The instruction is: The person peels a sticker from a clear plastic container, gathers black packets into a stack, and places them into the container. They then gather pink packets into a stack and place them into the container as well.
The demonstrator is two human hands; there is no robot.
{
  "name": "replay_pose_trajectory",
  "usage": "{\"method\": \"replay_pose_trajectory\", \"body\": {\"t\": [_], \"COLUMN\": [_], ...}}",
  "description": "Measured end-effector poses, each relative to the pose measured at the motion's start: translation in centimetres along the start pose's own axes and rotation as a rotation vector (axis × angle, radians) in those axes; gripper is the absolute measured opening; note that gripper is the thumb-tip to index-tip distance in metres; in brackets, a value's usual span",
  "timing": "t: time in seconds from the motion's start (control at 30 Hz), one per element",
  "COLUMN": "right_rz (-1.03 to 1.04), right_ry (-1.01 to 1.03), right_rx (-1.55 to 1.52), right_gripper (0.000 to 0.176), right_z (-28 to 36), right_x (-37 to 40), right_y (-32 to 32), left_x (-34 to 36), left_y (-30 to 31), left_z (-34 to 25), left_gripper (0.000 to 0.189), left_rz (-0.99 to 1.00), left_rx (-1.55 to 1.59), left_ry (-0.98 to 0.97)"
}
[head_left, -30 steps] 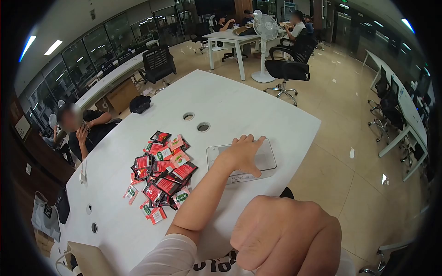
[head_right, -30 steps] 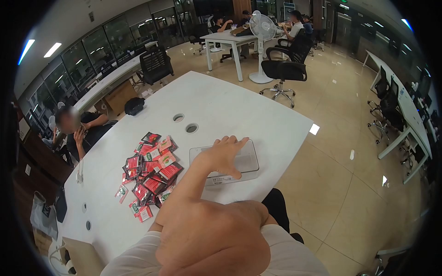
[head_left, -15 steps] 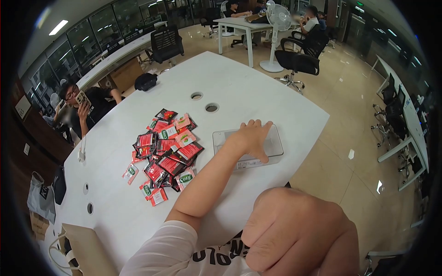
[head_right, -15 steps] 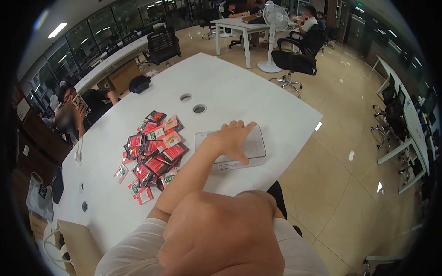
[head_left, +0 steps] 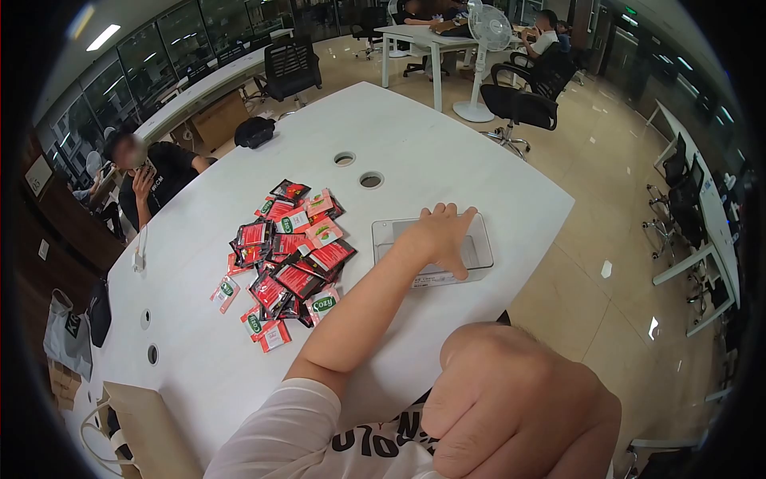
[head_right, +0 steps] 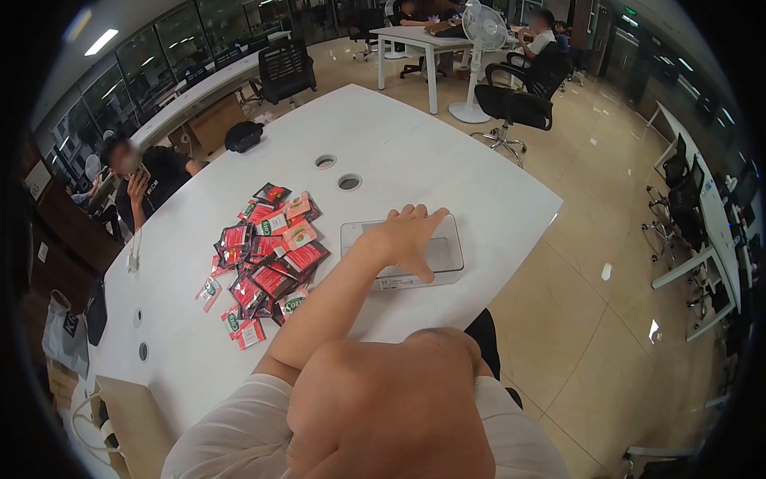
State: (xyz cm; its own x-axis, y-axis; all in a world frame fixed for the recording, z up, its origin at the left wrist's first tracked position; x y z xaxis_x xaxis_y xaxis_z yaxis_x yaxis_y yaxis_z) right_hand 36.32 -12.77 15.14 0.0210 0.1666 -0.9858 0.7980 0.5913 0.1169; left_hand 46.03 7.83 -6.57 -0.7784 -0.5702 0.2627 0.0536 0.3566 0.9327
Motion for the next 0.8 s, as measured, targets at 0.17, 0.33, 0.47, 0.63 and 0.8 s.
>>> {"method": "replay_pose_trajectory", "body": {"t": [0.17, 0.33, 0.47, 0.63, 0.8], "right_rz": [0.123, -0.048, -0.031, 0.225, -0.420], "right_ry": [0.023, 0.062, 0.044, -0.839, -0.508], "right_rx": [-0.093, 0.226, 0.220, 0.659, 0.180], "right_gripper": [0.045, 0.014, 0.013, 0.022, 0.012], "right_z": [-0.2, -0.4, -0.4, -0.2, -6.7], "right_x": [0.1, 0.1, 0.2, 6.8, 3.4], "right_y": [-0.1, -1.4, -1.7, -1.7, 7.5], "left_x": [0.0, 1.4, 4.5, 15.0, 25.2], "left_y": [-0.1, 1.3, 4.7, 10.1, 11.4], "left_z": [0.2, -0.1, -0.2, 0.8, 6.1], "left_gripper": [0.127, 0.130, 0.116, 0.095, 0.088], "left_rz": [-0.030, -0.082, -0.327, -0.572, -0.624], "left_rx": [-0.034, -0.040, 0.068, 0.144, 0.126], "left_ry": [0.007, -0.006, -0.055, -0.179, -0.101]}}
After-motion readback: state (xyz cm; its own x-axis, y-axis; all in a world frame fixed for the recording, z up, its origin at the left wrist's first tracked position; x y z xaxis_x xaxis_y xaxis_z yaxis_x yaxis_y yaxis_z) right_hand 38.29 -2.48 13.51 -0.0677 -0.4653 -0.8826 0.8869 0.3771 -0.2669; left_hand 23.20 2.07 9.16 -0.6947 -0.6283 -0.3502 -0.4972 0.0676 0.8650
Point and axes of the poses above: each hand's wrist, its own x-axis away from the middle knuckle, its own y-axis out of the back of the hand, z = x × y, the point moved 7 cm from there along -x, towards the middle knuckle, and after that the axes turned 14 degrees about y, right-handed, at the moved point
